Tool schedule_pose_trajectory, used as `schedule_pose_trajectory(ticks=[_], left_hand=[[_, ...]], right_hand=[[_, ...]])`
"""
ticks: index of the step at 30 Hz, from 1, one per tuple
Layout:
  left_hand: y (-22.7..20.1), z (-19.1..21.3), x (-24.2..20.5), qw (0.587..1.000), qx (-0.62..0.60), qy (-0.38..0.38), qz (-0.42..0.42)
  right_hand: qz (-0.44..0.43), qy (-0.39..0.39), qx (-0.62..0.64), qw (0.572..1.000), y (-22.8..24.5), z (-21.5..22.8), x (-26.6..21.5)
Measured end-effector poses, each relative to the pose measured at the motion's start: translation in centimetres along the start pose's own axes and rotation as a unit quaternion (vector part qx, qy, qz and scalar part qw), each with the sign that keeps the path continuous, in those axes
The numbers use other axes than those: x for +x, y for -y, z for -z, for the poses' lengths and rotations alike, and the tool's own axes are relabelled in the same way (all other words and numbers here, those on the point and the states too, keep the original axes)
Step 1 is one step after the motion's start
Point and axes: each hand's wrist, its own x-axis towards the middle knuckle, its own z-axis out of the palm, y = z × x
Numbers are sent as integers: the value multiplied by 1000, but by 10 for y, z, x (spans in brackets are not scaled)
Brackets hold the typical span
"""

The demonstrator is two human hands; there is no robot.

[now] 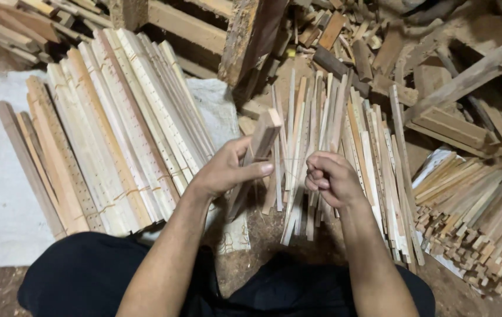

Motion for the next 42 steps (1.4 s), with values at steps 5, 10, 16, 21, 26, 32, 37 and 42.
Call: schedule_pose_trajectory(ticks=[5,10,16,21,26,32,37,42], left_hand=[[-2,-34,-1,997,61,51,-18],[25,-69,5,938,290,-57,-178],[15,-70,13,953,265,-97,-109],[39,-22,25,953,184,-123,-206],[37,-21,24,949,221,-109,-196],[9,-38,6,965,166,-104,-174],[-7,-48,5,957,193,-130,-172],[-4,-34,0,939,271,-153,-145]], right_hand=[[-89,7,59,994,62,-7,16],[23,10,-100,995,160,-112,-22],[112,98,-626,766,118,-179,-56],[351,126,-541,754,48,-127,-38],[393,-3,-458,797,24,-84,-8],[265,19,-310,913,-4,-97,-23],[112,35,-262,958,-118,-72,-19],[158,-42,-360,918,-137,-90,-15]])
